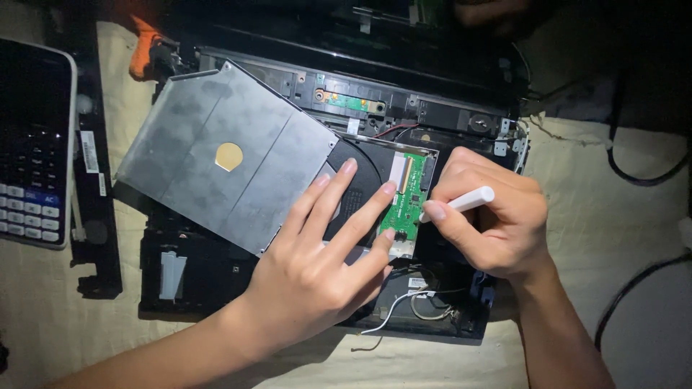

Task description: Disassembling a laptop, removing the optical drive, and using a marker to label or identify internal components.

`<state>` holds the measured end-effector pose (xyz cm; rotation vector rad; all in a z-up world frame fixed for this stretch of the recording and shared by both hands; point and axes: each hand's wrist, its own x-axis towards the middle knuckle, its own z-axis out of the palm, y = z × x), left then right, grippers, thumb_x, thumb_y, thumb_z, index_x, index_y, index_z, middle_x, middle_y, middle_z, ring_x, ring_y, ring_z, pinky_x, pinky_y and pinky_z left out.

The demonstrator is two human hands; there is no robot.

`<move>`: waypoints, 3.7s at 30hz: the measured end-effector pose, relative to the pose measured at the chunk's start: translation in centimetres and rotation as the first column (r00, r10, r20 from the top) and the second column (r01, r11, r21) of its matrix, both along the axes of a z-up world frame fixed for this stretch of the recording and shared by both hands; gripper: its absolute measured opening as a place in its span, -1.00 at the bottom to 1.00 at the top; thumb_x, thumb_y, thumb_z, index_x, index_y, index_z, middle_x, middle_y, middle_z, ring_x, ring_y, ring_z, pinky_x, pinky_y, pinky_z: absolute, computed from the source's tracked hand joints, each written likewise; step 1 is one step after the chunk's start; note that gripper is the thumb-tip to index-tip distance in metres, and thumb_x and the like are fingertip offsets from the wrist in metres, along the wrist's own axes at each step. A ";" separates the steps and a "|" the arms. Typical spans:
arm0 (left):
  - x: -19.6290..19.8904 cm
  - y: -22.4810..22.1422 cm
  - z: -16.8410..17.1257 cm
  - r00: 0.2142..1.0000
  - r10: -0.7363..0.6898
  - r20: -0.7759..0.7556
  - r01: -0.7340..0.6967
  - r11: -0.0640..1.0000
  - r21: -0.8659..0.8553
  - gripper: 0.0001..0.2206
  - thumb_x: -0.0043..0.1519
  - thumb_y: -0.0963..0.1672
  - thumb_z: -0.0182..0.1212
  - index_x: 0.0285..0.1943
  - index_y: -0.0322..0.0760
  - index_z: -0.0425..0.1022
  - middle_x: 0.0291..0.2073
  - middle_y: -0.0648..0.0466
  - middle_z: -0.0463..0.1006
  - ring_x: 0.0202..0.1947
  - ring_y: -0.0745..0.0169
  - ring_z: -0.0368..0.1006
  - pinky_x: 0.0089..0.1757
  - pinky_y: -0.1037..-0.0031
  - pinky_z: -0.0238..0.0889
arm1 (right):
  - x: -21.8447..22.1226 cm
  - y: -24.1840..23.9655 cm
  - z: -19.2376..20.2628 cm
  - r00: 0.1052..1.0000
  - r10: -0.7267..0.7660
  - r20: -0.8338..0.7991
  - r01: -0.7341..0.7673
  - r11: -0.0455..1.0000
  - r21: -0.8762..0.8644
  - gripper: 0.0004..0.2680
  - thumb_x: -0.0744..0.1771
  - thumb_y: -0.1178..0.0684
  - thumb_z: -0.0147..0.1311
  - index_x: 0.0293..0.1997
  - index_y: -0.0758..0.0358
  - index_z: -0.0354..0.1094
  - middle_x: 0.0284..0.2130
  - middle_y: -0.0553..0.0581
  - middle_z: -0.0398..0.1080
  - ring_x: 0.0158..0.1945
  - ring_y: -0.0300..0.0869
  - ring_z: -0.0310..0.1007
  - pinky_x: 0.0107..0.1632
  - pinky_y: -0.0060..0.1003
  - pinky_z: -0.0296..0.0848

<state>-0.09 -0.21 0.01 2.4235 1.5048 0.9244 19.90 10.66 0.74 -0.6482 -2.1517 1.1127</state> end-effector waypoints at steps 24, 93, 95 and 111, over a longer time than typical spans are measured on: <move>-5.8 0.6 2.0 0.899 0.345 -0.271 -0.375 0.925 -0.066 -0.74 0.15 -0.04 0.44 -0.15 -0.23 0.52 0.19 -0.12 0.49 0.24 -0.23 0.34 0.08 0.05 0.28 | -0.2 -0.3 1.0 0.999 0.036 -0.010 -0.036 0.999 -0.028 -0.89 0.32 0.27 0.07 -0.44 0.33 0.31 -0.55 0.10 0.34 -0.48 -0.15 0.18 -0.33 -0.30 0.21; -5.9 -0.2 7.4 0.774 0.233 0.589 0.310 0.672 -0.673 -0.73 0.11 -0.04 0.37 -0.08 -0.20 0.59 -0.19 0.03 0.80 -0.26 0.27 0.79 -0.41 0.58 0.66 | 0.1 -4.7 8.4 0.958 0.079 0.277 0.082 0.846 -0.527 -0.74 0.30 0.06 0.21 0.09 0.19 0.53 -0.42 0.08 0.56 -0.58 -0.31 0.34 -0.56 -0.46 0.39; -5.6 -0.6 7.1 0.814 0.171 0.555 0.267 0.737 -0.621 -0.66 0.15 -0.02 0.33 0.02 -0.22 0.48 -0.34 0.03 0.76 -0.45 0.31 0.70 -0.53 0.59 0.58 | -0.4 -5.1 8.2 0.961 0.117 0.250 0.063 0.789 -0.611 -0.77 0.31 0.07 0.21 0.05 0.24 0.56 -0.43 0.06 0.55 -0.48 -0.29 0.40 -0.50 -0.43 0.38; -7.3 0.3 5.8 0.974 -0.102 -0.203 0.044 0.962 -0.269 0.13 -0.14 0.08 0.71 0.54 -0.16 -0.08 0.49 -0.41 0.00 0.44 -0.44 0.02 0.22 -0.19 0.03 | 0.3 -2.0 6.2 0.985 -0.084 0.152 0.174 0.472 -0.864 -0.49 0.26 0.11 0.22 0.38 0.29 0.16 -0.16 0.33 0.63 -0.60 -0.28 0.36 -0.47 -0.49 0.35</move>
